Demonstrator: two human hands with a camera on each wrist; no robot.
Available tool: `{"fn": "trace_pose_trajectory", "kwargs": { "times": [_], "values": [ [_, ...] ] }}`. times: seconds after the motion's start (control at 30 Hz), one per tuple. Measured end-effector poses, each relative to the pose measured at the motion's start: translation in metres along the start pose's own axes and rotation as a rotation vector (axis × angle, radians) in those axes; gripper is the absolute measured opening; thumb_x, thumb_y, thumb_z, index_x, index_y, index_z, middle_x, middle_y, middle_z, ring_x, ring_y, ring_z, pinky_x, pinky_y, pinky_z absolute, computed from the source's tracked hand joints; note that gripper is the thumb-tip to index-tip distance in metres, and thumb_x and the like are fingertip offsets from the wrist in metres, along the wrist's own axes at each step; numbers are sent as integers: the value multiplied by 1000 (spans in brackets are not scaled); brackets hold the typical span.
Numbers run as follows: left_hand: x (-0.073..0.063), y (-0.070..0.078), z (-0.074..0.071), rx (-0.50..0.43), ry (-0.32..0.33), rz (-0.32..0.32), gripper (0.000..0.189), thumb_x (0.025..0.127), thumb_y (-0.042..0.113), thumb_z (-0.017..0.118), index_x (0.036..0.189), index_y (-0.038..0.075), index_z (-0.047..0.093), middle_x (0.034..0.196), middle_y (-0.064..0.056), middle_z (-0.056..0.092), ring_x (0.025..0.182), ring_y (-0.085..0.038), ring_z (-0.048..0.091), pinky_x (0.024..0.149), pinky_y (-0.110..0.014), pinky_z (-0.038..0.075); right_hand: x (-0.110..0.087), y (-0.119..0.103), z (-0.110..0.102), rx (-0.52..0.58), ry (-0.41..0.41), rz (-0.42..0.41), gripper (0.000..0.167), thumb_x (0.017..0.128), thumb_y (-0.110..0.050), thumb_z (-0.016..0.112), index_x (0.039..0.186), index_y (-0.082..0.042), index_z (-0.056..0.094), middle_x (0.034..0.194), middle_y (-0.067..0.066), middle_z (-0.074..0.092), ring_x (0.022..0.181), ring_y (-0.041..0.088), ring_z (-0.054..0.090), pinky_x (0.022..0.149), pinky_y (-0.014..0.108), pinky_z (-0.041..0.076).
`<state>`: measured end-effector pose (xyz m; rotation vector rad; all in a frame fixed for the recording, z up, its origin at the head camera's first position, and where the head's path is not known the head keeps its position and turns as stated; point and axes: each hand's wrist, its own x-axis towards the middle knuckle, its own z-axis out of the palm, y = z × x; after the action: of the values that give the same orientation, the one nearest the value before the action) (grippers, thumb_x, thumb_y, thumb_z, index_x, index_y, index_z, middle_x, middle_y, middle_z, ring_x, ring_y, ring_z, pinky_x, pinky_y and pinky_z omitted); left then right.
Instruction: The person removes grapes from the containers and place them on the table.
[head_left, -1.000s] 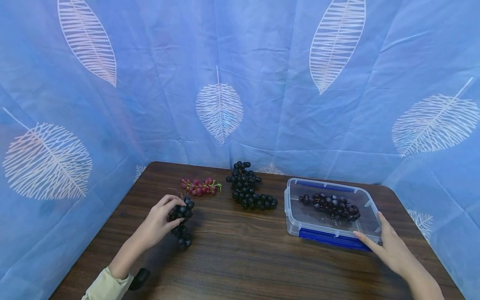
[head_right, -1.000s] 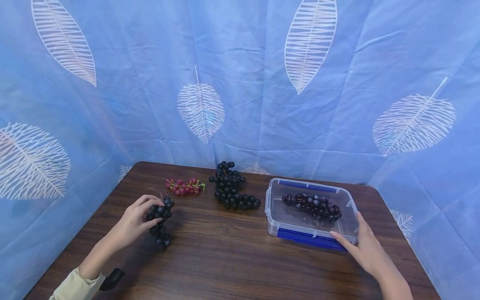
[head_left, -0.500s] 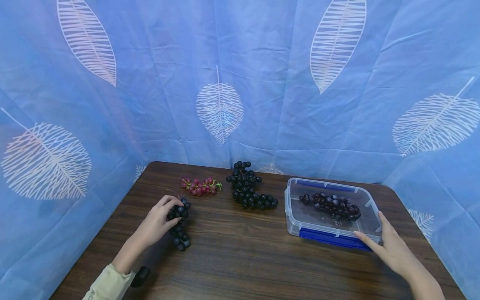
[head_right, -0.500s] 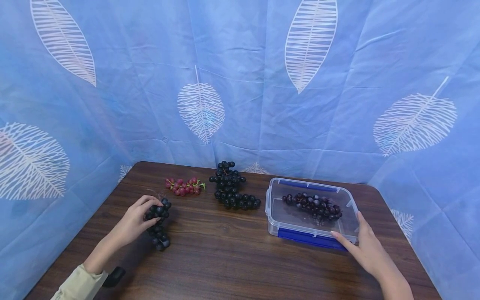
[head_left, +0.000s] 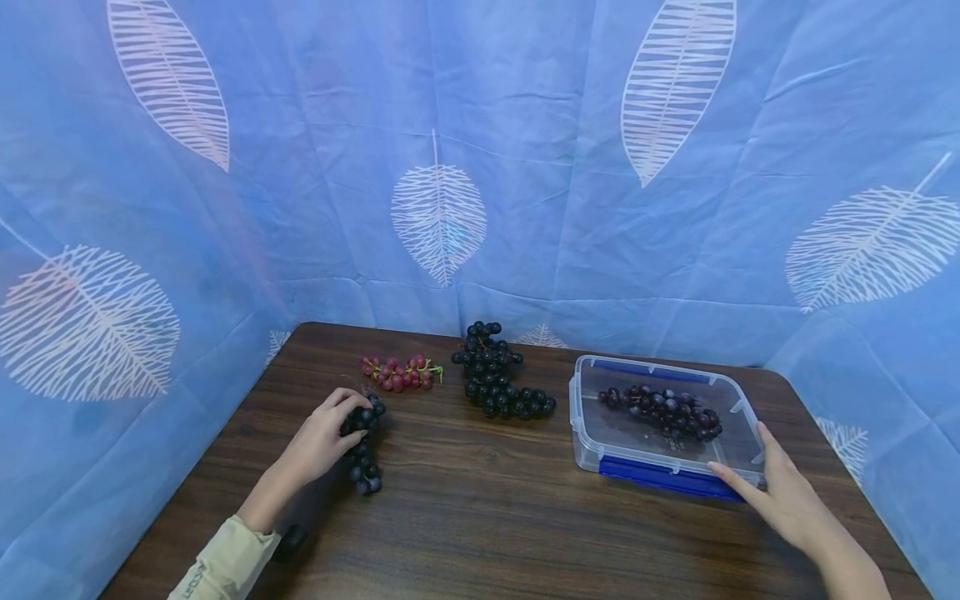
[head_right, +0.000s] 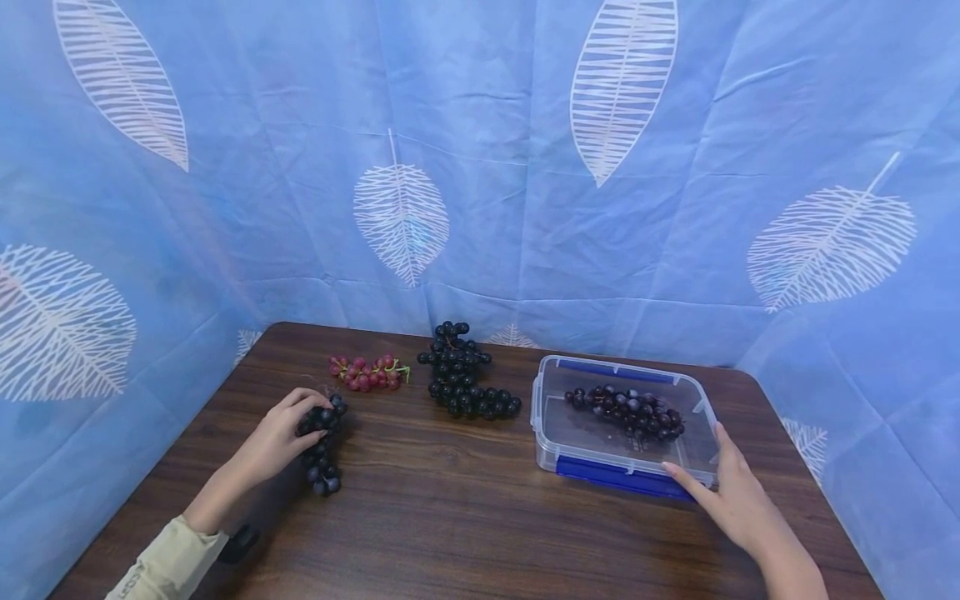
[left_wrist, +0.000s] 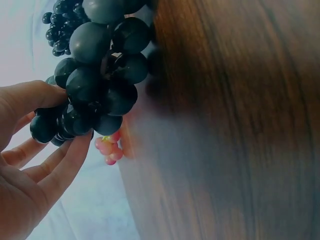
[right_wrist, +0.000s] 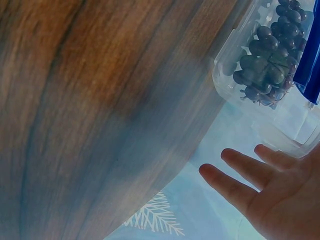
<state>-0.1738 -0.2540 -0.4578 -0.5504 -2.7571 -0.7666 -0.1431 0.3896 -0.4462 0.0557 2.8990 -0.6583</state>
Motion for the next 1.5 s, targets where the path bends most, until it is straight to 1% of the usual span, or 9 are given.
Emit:
{"fn": "trace_pose_trajectory", "kwargs": {
  "times": [0.13, 0.33, 0.5, 0.67, 0.77, 1.07, 1.2, 1.3, 1.5],
  "values": [
    [1, 0, 3, -7, -3, 2, 36, 90, -4, 81, 123, 5, 68, 128, -16, 61, 107, -33, 69, 77, -44, 58, -1, 0, 0, -8, 1, 0, 114, 108, -61, 47, 156, 14, -24, 154, 56, -3, 131, 79, 22, 99, 86, 32],
    [1, -1, 6, -23, -18, -12, 37, 92, -4, 79, 126, 4, 69, 132, -18, 63, 115, -38, 68, 87, -52, 61, -2, -1, -1, -7, -2, 4, 114, 108, -61, 47, 156, 14, -24, 155, 56, -3, 131, 78, 23, 98, 86, 33],
    [1, -5, 9, -44, -41, -35, 37, 95, -2, 76, 130, 1, 68, 135, -22, 63, 120, -42, 66, 92, -56, 59, -2, -2, -2, -4, -2, 1, 114, 108, -61, 48, 156, 13, -24, 155, 56, -3, 131, 78, 22, 99, 86, 33],
    [0, -6, 10, -57, -53, -29, 41, 98, 2, 74, 138, -3, 64, 141, -28, 61, 126, -46, 63, 99, -60, 56, -2, -3, -1, -1, 4, -7, 114, 108, -60, 48, 157, 13, -23, 155, 56, -3, 131, 78, 22, 99, 86, 32],
    [-2, -6, 9, -52, -56, -27, 45, 100, 5, 72, 143, -4, 61, 145, -30, 58, 129, -48, 61, 101, -62, 54, -2, -3, -1, 7, 4, -12, 113, 108, -60, 48, 157, 13, -24, 156, 55, -4, 132, 79, 21, 99, 87, 31],
    [-6, -7, 5, -59, -53, -54, 45, 104, 13, 70, 145, -1, 60, 148, -30, 55, 131, -49, 59, 102, -63, 53, -2, -2, -2, 3, 1, -9, 113, 108, -60, 47, 157, 12, -24, 156, 55, -5, 132, 79, 20, 99, 87, 31],
    [-8, -7, 1, -65, -38, -50, 45, 104, 14, 70, 145, -1, 60, 148, -30, 55, 130, -49, 60, 100, -62, 55, -2, -3, -3, 14, -9, -6, 113, 108, -60, 47, 157, 11, -26, 156, 54, -7, 133, 79, 18, 100, 88, 29],
    [-9, -6, -2, -66, -27, -48, 46, 103, 14, 70, 146, -1, 60, 148, -30, 56, 127, -47, 62, 96, -60, 57, -2, -2, -2, 15, -10, -7, 113, 108, -60, 48, 156, 12, -26, 156, 54, -8, 134, 78, 17, 101, 87, 28],
    [-12, -4, -6, -73, -8, -41, 45, 103, 14, 71, 144, -1, 61, 144, -27, 59, 116, -41, 68, 91, -54, 60, -2, -1, -1, 8, -16, -2, 113, 109, -60, 46, 156, 12, -26, 155, 55, -7, 132, 79, 18, 100, 87, 29]
  ]
}}
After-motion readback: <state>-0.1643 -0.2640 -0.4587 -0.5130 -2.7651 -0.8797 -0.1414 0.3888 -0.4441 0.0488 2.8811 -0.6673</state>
